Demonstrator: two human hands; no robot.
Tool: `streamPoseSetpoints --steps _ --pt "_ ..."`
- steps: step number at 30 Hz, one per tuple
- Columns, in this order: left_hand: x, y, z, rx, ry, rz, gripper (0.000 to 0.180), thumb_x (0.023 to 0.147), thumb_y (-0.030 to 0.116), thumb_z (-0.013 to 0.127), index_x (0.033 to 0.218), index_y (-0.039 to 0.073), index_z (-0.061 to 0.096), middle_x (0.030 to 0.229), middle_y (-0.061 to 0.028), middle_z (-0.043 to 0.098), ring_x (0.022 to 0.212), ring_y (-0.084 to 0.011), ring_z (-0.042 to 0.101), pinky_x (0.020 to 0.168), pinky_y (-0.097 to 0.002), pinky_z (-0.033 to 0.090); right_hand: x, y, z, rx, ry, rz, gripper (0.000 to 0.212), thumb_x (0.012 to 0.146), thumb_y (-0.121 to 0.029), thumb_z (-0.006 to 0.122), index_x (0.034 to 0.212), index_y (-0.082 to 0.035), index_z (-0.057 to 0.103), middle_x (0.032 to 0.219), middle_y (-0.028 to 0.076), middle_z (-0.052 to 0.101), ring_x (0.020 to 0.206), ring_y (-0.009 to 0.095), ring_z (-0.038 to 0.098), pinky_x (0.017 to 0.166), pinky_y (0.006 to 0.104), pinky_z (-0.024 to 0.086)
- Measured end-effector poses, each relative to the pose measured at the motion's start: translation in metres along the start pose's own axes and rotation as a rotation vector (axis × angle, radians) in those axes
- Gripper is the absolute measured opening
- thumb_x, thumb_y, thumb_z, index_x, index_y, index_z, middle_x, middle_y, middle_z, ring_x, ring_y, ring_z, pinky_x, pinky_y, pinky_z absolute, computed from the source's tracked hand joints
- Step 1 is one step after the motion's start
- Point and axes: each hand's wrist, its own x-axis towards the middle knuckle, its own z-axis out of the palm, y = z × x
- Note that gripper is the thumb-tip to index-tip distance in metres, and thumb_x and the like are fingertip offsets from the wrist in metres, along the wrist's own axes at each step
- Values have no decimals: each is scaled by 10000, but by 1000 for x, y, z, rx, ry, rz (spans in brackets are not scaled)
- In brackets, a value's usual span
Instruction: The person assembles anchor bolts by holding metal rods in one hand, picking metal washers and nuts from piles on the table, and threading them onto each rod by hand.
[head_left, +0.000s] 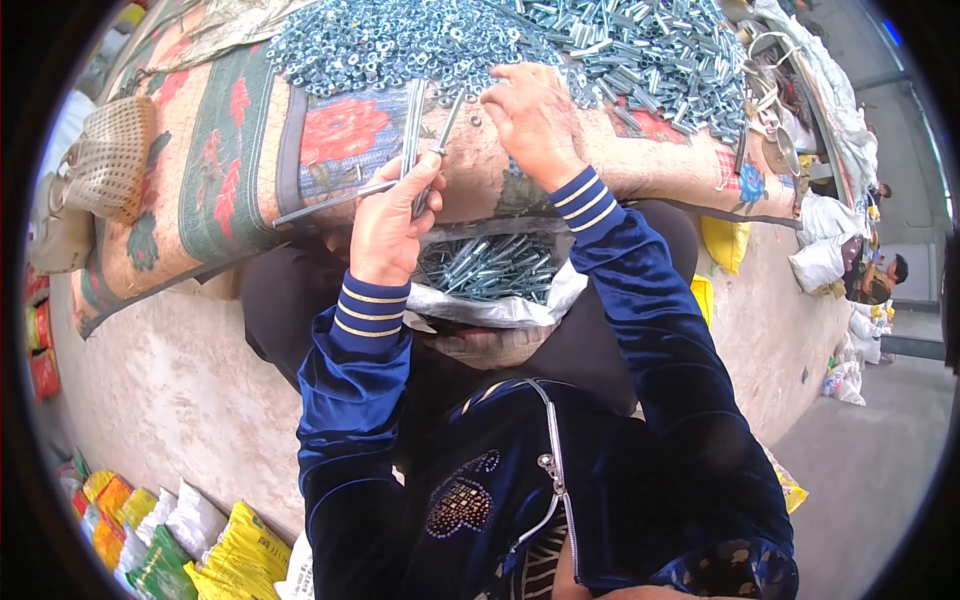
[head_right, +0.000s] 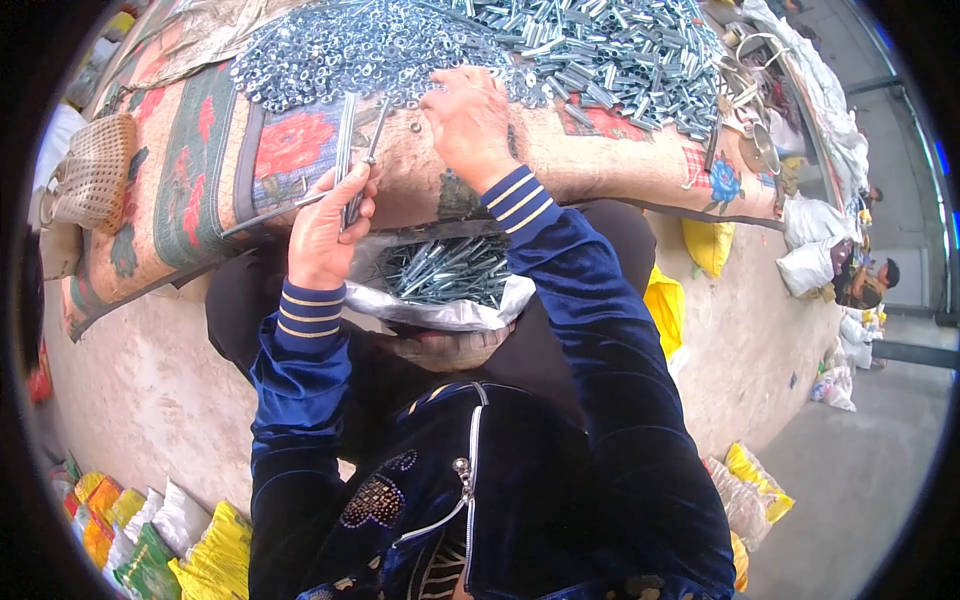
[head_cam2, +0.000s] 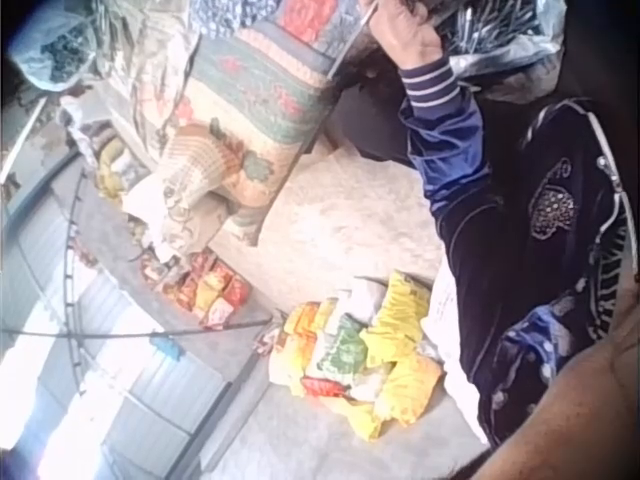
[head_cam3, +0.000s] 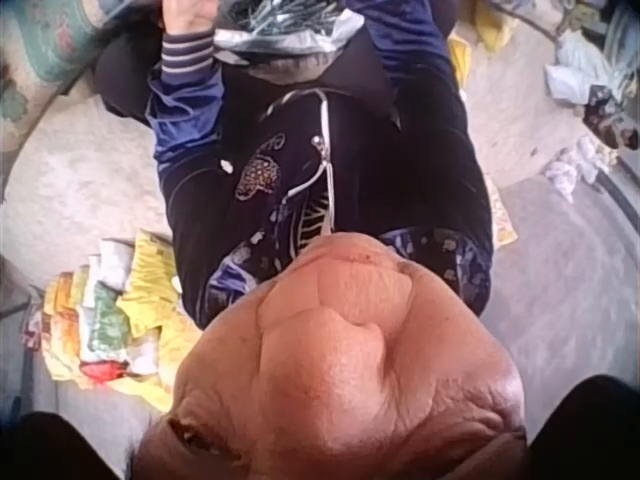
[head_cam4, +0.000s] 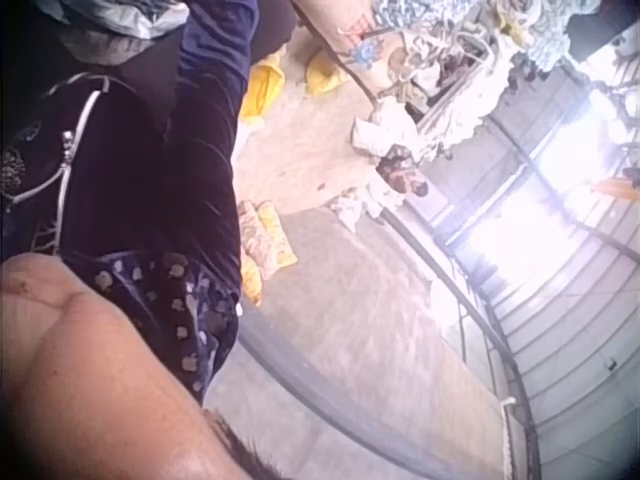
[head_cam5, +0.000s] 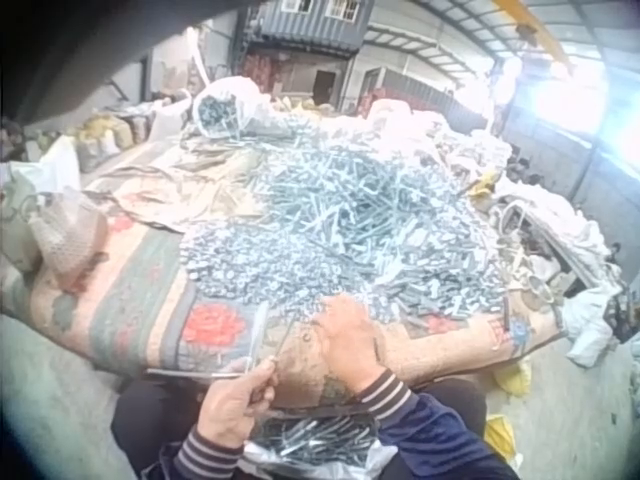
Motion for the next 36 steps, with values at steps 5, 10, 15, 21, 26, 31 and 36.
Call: streamPoseSetpoints --steps 5,10,15,21,26,31,36 --pt "-1 0 5 52 8 -54 187 853 172 664 975 34 634 764 -8 586 583 -44 507 386 -139 267 2 9 -20 1223 -174 659 162 864 -145 656 952 -9 655 884 46 674 773 116 639 693 227 510" --pt "-3 0 7 116 -18 -89 165 870 162 642 969 31 642 756 2 575 580 -40 496 373 -134 256 4 1 -39 1311 -280 565 202 820 -108 699 979 -1 636 884 58 658 809 131 634 764 241 507" --pt "-4 -2 11 107 -30 -79 209 860 202 661 993 41 650 789 -6 616 590 -46 522 402 -156 257 1 -8 -44 1444 -469 635 192 791 -100 722 943 -13 644 853 36 650 756 97 604 696 221 481" --pt "0 -8 8 92 -93 -65 206 898 211 614 1009 39 634 784 -10 609 590 -45 520 405 -148 272 -5 -12 -39 1493 -488 764 214 856 -218 678 894 -8 655 675 -20 555 572 47 479 525 195 384" --pt "-3 -4 8 124 -288 -253 210 917 229 585 994 35 614 762 -8 588 555 -35 482 392 -150 253 2 7 -54 1541 -335 757 300 903 -270 618 885 30 636 585 -29 444 523 58 404 496 205 340" --pt "-4 -6 6 -4 -359 -262 261 935 246 556 1049 15 592 747 -4 568 507 -23 438 376 -149 225 1 7 -57 1458 -281 674 300 916 -267 598 882 28 645 596 -19 470 535 62 428 508 204 358" --pt "-6 -5 15 101 -194 -270 316 946 255 531 1163 27 562 738 8 556 502 -14 434 365 -146 202 -1 7 -60 1401 -321 534 282 923 -252 586 890 20 652 645 -4 540 563 57 465 530 198 388"
